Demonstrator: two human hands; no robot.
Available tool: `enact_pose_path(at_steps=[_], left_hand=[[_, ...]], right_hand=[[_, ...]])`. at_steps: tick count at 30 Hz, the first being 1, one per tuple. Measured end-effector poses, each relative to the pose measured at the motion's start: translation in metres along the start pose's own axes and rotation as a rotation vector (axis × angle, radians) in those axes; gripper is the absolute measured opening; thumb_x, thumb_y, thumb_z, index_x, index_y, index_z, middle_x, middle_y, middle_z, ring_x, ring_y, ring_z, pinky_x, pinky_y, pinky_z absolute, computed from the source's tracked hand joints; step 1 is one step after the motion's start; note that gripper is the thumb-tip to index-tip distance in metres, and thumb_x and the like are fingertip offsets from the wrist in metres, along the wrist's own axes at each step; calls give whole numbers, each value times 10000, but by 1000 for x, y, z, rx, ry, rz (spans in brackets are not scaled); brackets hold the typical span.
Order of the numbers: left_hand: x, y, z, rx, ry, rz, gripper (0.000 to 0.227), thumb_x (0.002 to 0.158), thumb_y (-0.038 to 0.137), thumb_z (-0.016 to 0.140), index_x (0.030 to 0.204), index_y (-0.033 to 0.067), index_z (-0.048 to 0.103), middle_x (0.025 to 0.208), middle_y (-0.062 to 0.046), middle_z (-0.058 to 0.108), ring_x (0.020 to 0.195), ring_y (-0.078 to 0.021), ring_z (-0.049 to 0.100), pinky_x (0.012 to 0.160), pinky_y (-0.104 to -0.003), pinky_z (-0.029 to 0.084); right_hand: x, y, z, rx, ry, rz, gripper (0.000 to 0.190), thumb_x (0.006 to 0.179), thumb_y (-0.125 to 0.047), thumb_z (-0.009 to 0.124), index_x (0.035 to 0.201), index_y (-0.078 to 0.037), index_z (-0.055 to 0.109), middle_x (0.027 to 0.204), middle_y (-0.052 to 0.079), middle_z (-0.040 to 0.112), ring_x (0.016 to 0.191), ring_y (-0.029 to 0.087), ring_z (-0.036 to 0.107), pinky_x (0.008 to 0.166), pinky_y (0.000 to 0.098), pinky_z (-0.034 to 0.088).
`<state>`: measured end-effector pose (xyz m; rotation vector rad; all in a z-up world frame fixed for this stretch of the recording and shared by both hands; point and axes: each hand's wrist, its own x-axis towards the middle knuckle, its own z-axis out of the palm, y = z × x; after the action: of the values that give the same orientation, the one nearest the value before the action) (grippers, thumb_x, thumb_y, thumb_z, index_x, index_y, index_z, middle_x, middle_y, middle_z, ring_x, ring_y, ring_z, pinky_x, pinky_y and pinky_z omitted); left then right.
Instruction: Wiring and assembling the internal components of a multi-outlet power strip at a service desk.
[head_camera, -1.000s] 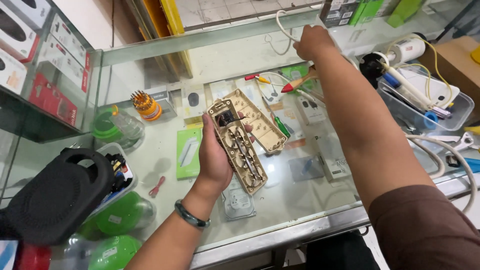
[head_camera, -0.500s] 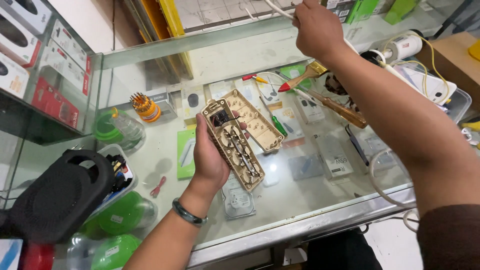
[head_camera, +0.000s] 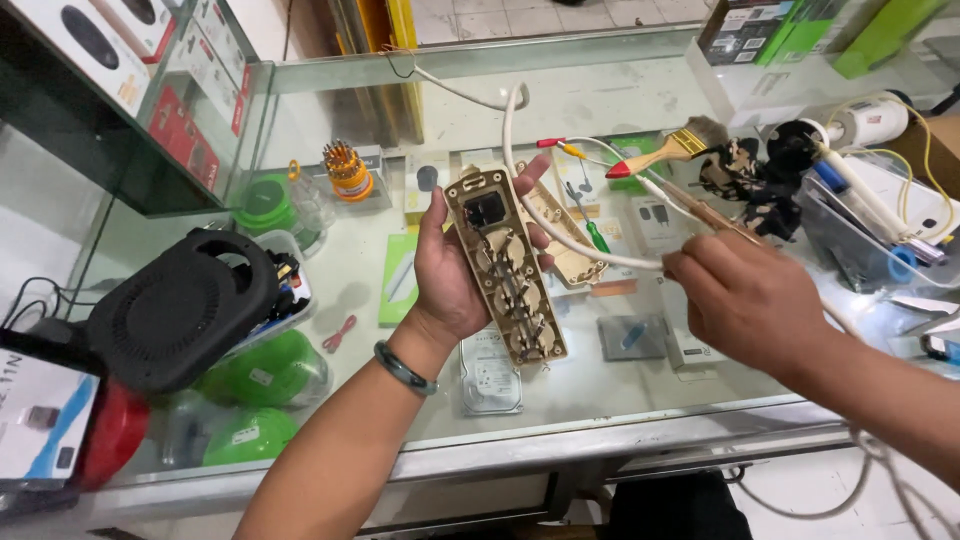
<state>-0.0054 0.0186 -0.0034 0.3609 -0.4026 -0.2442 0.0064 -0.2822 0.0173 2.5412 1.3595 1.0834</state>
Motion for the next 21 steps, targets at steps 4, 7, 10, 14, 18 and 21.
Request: enact_pose_path(at_steps=[4, 7, 10, 14, 18, 21], left_hand=[[0, -1, -1, -2, 13, 3, 744, 1037, 598, 426, 1370, -48, 585, 1620, -202, 385, 909, -292, 728, 803, -461, 618], [-1, -11, 1, 52, -5, -46, 732, 1053, 606, 404, 1344, -39, 588, 1423, -215, 556, 864, -281, 715, 786, -428, 603], [-4, -21, 2, 61, -32, -99, 738, 1070, 603, 380, 1338, -53, 587, 1351, -194, 601, 862, -268, 708, 798, -415, 600], [-7, -29, 7, 59, -81, -172, 754, 1090, 595, 348, 1354, -77, 568, 1366, -216, 602, 850, -304, 706, 796, -414, 581], [-7, -58, 11, 63, 87, -128, 818, 1066, 658, 377, 1311, -71, 656, 1242, -263, 679, 771, -365, 741, 701, -510, 644], [-12, -62, 14, 8, 80, -182, 811, 1081, 637, 378, 1314, -92, 649, 1251, -277, 672, 771, -370, 739, 697, -511, 645]], right_hand=[[-38, -14, -1, 23, -80, 6, 56, 989, -74, 628, 1001, -106, 673, 913, 24, 611, 751, 236, 624, 544, 351, 452], [-53, -15, -1, 174, -214, 66, 80, 970, -141, 616, 1034, -129, 661, 915, 3, 623, 813, 242, 649, 535, 375, 491], [-30, -1, -11, 542, -460, 228, 204, 907, -255, 666, 1090, -169, 698, 941, -13, 725, 818, 194, 729, 634, 353, 587], [28, 22, -16, 1242, -609, 812, 410, 975, -75, 472, 1348, -40, 639, 1059, 130, 760, 990, 261, 767, 890, 379, 686], [102, 8, -4, 1550, -427, 1150, 605, 1081, -302, 297, 1544, 81, 369, 1250, 350, 579, 1141, 471, 637, 1001, 615, 509], [111, 17, 49, 1766, -266, 1181, 705, 1080, -425, 394, 1539, 90, 246, 1210, 226, 547, 1114, 357, 689, 1006, 540, 563]])
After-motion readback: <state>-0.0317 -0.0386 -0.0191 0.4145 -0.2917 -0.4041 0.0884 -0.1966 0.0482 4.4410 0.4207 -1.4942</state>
